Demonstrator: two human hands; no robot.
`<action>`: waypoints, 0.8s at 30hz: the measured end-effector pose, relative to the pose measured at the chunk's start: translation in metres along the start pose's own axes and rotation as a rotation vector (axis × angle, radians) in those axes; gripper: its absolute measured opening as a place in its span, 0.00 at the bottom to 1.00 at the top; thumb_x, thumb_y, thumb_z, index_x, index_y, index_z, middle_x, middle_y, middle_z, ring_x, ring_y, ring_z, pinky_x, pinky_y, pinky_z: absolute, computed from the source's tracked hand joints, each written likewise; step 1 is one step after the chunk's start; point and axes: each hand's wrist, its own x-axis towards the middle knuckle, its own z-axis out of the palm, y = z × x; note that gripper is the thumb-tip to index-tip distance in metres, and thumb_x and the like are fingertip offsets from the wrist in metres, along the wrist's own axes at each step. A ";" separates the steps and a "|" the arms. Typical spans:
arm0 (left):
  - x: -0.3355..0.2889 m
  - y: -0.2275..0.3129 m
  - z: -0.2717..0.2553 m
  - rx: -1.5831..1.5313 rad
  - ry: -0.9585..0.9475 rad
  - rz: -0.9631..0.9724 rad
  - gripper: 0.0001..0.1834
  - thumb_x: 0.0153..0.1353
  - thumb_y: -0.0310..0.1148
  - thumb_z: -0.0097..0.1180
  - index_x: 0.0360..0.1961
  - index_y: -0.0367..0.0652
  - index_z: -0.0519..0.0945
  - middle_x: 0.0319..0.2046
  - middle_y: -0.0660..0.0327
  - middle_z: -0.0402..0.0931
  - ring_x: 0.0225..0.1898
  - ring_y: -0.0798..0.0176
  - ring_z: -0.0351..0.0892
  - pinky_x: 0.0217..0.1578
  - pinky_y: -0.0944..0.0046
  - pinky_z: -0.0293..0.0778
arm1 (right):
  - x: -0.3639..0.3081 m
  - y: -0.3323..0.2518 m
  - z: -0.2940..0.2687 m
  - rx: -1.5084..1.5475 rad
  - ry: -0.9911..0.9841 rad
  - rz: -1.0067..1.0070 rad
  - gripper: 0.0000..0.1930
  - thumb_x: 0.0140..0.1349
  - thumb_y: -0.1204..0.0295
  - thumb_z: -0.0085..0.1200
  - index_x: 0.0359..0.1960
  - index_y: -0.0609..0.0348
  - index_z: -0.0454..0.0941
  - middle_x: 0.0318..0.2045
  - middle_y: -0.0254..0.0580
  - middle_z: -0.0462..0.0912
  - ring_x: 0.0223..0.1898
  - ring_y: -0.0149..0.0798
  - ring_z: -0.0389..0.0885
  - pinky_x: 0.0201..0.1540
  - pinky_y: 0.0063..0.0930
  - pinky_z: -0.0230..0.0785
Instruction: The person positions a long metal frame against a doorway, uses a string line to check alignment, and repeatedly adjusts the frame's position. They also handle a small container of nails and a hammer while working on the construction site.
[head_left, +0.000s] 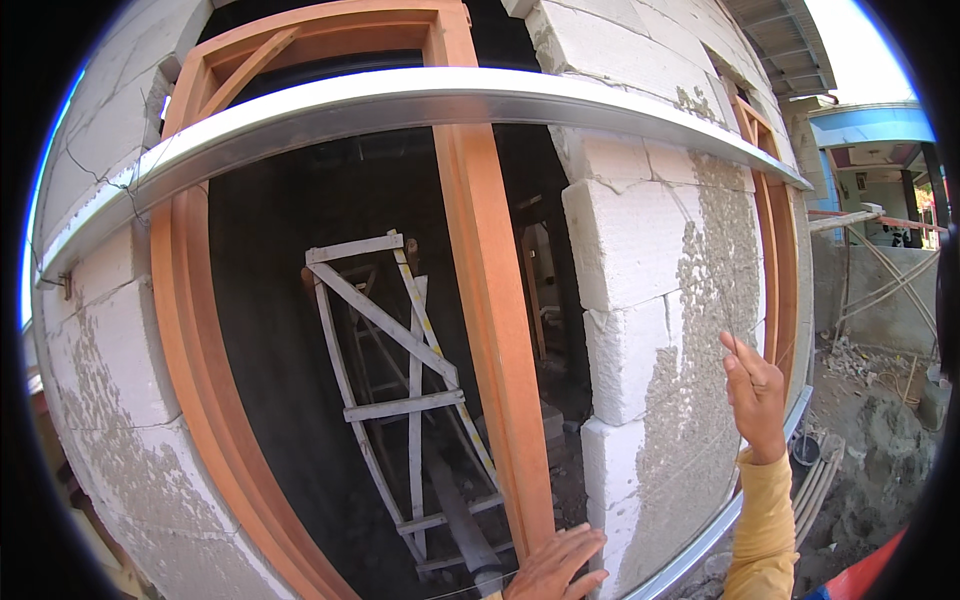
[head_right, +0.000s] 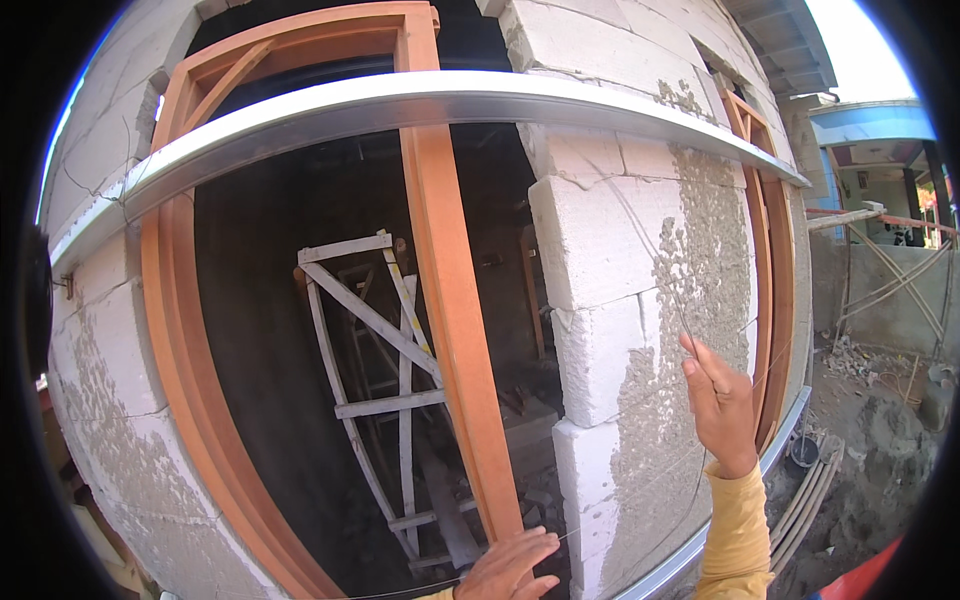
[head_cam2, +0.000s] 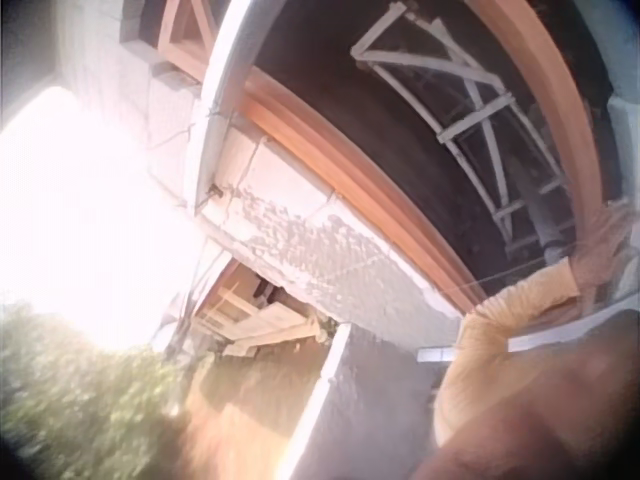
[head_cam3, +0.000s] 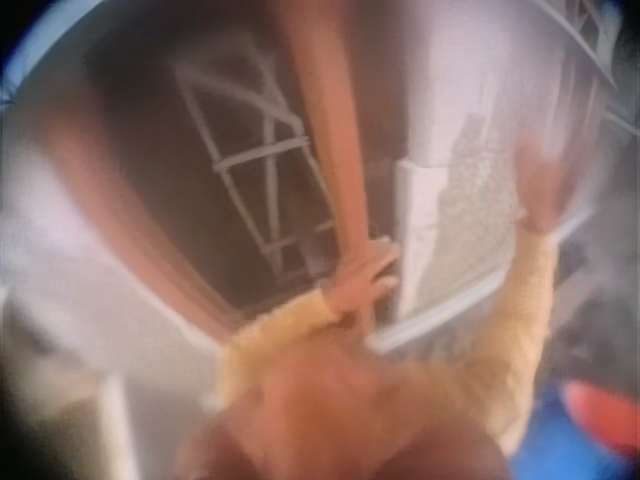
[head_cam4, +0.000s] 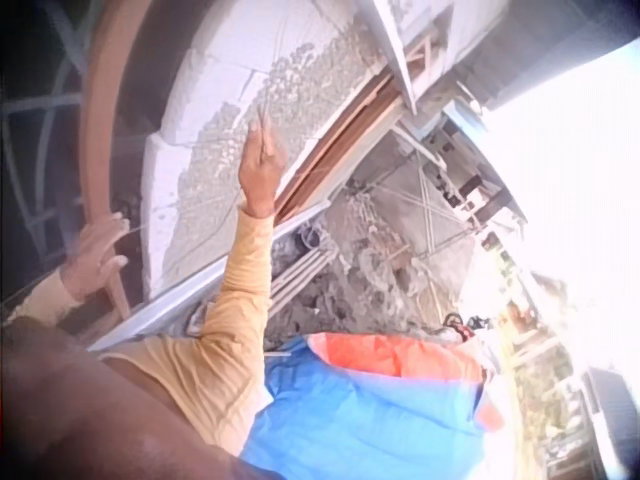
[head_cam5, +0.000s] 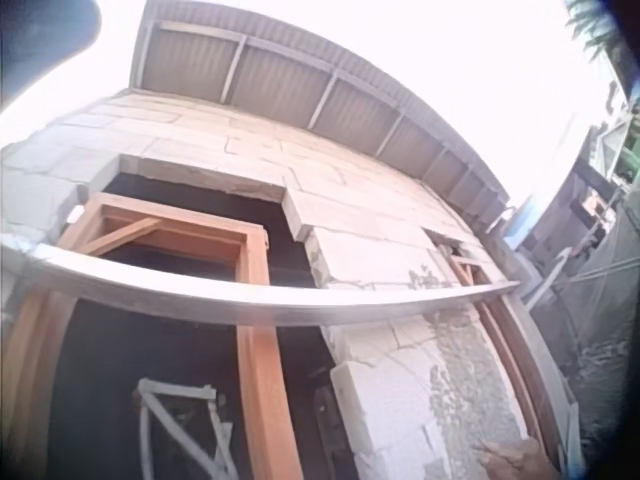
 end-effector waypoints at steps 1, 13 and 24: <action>0.010 0.008 -0.019 0.098 0.058 0.038 0.27 0.60 0.39 0.49 0.60 0.43 0.65 0.55 0.54 0.69 0.57 0.52 0.66 0.56 0.51 0.60 | 0.008 -0.002 -0.004 -0.037 -0.040 -0.089 0.15 0.63 0.73 0.48 0.50 0.64 0.74 0.18 0.34 0.75 0.15 0.22 0.65 0.18 0.18 0.57; 0.177 -0.011 -0.082 0.804 0.309 0.496 0.15 0.51 0.34 0.61 0.40 0.45 0.74 0.17 0.64 0.64 0.17 0.67 0.69 0.16 0.69 0.64 | 0.064 -0.034 0.002 -0.292 -0.421 -0.664 0.12 0.58 0.69 0.55 0.44 0.55 0.79 0.26 0.40 0.82 0.20 0.39 0.78 0.24 0.27 0.69; 0.133 -0.062 -0.133 0.896 0.373 0.302 0.09 0.56 0.27 0.57 0.39 0.43 0.78 0.20 0.59 0.74 0.18 0.63 0.73 0.19 0.69 0.68 | 0.076 0.034 -0.067 -0.209 -0.401 -0.144 0.12 0.61 0.66 0.53 0.41 0.60 0.80 0.34 0.41 0.83 0.34 0.35 0.79 0.40 0.25 0.71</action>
